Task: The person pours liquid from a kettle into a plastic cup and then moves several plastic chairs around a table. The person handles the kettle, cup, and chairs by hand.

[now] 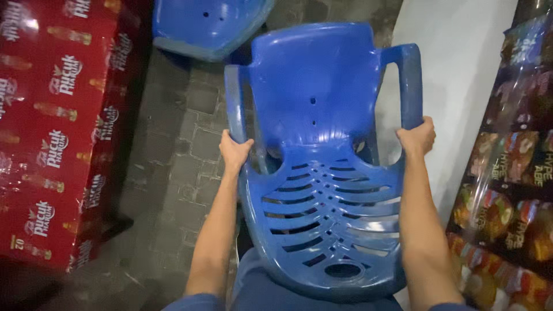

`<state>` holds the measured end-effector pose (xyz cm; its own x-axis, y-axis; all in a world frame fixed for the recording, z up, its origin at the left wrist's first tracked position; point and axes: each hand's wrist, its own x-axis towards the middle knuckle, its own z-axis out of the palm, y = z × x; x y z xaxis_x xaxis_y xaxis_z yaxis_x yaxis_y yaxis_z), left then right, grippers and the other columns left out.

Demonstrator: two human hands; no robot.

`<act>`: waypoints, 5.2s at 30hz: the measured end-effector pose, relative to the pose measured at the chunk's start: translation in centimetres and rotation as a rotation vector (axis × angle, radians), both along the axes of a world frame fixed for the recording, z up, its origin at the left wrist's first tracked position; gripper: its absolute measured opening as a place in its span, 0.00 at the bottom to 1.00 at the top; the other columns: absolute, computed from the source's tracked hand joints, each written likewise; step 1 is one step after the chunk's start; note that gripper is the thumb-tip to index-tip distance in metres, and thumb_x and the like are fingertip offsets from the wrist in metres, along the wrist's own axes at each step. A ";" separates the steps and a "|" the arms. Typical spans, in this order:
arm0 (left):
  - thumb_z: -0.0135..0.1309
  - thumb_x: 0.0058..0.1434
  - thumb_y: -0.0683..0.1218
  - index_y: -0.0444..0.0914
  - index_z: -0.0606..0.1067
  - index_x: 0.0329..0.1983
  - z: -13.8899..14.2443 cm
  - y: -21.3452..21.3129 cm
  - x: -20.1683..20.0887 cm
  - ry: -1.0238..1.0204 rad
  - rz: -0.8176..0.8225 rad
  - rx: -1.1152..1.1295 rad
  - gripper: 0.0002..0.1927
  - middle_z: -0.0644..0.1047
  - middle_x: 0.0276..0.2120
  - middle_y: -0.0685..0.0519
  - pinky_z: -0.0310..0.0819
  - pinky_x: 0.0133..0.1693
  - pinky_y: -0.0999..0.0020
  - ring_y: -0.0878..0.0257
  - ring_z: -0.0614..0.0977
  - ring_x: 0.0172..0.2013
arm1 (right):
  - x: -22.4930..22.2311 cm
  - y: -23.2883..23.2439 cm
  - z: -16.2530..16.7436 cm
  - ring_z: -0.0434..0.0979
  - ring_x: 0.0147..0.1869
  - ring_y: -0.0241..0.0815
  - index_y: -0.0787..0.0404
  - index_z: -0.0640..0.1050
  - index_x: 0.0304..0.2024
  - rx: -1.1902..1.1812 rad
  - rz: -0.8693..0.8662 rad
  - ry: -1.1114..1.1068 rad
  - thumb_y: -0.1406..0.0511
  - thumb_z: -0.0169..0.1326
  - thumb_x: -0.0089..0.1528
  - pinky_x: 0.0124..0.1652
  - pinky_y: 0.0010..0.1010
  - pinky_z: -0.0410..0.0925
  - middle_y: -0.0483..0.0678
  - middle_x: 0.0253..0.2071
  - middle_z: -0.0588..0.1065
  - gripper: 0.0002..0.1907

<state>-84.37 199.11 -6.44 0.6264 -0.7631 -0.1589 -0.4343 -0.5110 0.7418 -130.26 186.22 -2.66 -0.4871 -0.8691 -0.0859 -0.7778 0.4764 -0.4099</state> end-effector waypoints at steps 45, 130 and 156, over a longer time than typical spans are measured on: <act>0.69 0.45 0.35 0.34 0.72 0.43 15.3 33.4 15.0 0.463 0.028 -0.439 0.23 0.79 0.27 0.50 0.77 0.25 0.66 0.62 0.81 0.22 | 15.3 31.9 21.6 0.80 0.49 0.63 0.57 0.72 0.54 -0.531 0.175 0.173 0.65 0.71 0.44 0.48 0.52 0.71 0.57 0.45 0.80 0.36; 0.74 0.41 0.42 0.35 0.66 0.64 -1.1 29.6 40.3 0.514 0.864 0.015 0.46 0.78 0.52 0.45 0.74 0.54 0.59 0.54 0.80 0.52 | 71.2 1.3 -3.0 0.81 0.51 0.58 0.63 0.79 0.49 0.143 1.012 -0.027 0.57 0.77 0.41 0.52 0.45 0.71 0.58 0.46 0.81 0.36; 0.69 0.41 0.33 0.32 0.65 0.66 -15.4 37.3 49.6 0.514 1.229 0.009 0.46 0.76 0.56 0.44 0.74 0.54 0.59 0.52 0.78 0.54 | 88.2 7.5 -24.0 0.83 0.49 0.57 0.67 0.76 0.48 0.296 1.356 -0.226 0.60 0.73 0.48 0.50 0.43 0.73 0.61 0.44 0.80 0.31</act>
